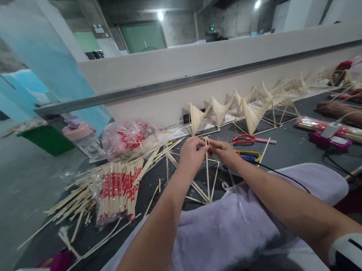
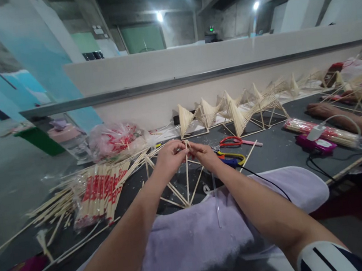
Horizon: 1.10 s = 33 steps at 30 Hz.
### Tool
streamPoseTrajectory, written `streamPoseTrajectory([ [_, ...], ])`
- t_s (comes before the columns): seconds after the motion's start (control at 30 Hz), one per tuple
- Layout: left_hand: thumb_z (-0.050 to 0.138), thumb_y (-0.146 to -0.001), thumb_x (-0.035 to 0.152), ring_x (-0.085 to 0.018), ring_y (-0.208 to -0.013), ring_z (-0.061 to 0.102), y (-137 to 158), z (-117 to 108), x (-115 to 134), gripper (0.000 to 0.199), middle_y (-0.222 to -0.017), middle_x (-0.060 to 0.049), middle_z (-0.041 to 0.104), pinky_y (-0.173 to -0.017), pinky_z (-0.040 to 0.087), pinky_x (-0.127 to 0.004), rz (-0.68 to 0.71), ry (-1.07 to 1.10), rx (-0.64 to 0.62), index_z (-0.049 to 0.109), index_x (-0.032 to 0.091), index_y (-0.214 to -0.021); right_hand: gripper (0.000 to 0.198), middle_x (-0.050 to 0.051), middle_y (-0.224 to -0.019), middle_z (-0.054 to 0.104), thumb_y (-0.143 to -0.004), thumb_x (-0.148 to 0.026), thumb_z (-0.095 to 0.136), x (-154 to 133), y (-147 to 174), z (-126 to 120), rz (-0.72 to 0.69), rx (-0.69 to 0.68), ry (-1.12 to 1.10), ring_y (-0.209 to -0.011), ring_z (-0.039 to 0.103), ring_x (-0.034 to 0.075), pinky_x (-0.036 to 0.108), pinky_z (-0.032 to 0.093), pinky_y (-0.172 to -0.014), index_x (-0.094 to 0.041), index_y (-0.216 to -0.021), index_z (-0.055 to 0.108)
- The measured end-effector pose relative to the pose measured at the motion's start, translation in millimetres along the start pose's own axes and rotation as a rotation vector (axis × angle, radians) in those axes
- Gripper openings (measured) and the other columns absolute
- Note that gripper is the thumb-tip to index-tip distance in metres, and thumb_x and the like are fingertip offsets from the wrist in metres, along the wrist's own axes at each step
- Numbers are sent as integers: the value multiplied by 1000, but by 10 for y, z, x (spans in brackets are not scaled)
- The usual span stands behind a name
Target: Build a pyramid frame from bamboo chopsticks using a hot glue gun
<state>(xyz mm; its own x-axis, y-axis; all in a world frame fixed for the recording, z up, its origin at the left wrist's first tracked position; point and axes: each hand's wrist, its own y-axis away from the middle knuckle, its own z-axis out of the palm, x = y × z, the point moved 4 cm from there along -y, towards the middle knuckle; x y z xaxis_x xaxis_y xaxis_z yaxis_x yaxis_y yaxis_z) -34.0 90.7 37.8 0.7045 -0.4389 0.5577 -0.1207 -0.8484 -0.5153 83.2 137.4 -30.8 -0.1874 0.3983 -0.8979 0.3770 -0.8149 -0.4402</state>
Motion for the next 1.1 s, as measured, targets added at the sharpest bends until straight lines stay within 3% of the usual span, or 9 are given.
streamPoseTrajectory([
  [1.1, 57, -69, 16, -16, -84, 56, -15, 53, -85, 8, -80, -1, 60, -74, 48, -30, -9, 75, 9, 59, 19, -62, 44, 0, -71, 56, -79, -38, 52, -4, -13, 1, -12, 11, 27, -60, 43, 9, 25, 39, -61, -17, -118, 57],
])
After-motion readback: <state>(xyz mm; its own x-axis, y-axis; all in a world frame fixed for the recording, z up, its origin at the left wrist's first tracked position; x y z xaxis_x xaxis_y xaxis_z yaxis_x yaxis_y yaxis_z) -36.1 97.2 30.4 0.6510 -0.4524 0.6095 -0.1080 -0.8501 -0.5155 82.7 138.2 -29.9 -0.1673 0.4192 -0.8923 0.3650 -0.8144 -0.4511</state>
